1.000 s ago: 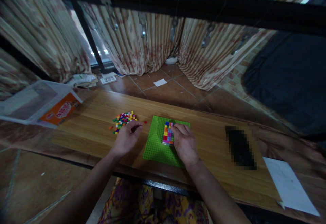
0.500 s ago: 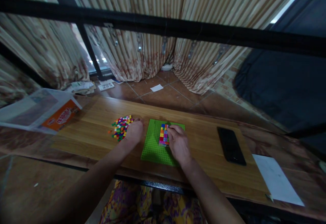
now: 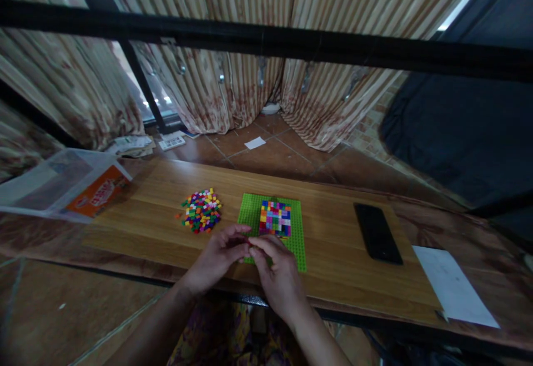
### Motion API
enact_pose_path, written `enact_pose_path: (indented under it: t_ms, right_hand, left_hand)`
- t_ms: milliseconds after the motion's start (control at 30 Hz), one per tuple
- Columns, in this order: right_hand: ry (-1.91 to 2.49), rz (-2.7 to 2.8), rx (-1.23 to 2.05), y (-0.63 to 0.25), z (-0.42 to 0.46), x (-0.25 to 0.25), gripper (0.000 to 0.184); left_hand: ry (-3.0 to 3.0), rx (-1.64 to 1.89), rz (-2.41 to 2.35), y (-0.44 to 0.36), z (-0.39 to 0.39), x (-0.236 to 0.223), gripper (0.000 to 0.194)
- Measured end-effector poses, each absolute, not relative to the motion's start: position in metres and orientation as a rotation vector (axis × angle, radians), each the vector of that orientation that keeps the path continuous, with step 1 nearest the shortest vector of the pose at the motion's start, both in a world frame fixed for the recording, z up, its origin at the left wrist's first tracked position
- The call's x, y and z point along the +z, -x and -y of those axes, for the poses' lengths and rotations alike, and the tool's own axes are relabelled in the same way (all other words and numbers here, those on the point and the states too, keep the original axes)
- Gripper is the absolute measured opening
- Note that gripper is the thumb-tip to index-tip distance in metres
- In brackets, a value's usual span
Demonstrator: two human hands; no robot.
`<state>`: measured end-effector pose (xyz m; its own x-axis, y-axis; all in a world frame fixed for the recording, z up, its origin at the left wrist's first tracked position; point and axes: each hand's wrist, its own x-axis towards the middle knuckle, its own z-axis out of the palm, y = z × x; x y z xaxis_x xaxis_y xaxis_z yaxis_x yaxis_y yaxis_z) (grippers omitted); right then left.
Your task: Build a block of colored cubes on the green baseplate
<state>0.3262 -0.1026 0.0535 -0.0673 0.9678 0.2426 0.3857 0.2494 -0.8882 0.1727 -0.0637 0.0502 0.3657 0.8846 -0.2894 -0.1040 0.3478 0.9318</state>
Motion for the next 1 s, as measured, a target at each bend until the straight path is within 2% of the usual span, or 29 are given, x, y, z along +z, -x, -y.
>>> enact_pose_path:
  t_ms: [300, 633, 733, 867, 1000]
  right_hand:
    - [1.270, 1.597, 0.889, -0.339, 0.098, 0.053, 0.013]
    - [1.346, 1.621, 0.735, -0.350, 0.090, 0.052, 0.016]
    - [1.436, 1.558, 0.640, -0.366, 0.075, 0.045, 0.018]
    - [1.534, 1.531, 0.535, -0.385, 0.047, 0.038, 0.022]
    - [1.587, 1.617, 0.398, -0.389, 0.025, 0.035, 0.023]
  left_hand:
    - [-1.024, 0.782, -0.924, -0.178, 0.064, 0.056, 0.042]
    - [-1.065, 0.909, -1.095, -0.172, 0.064, 0.059, 0.036]
    - [-1.111, 1.039, -1.206, -0.146, 0.056, 0.052, 0.030]
    - [-1.120, 1.212, -1.543, -0.093, 0.043, 0.042, 0.035]
    - [-1.194, 1.151, -2.003, -0.040, 0.030, 0.033, 0.039]
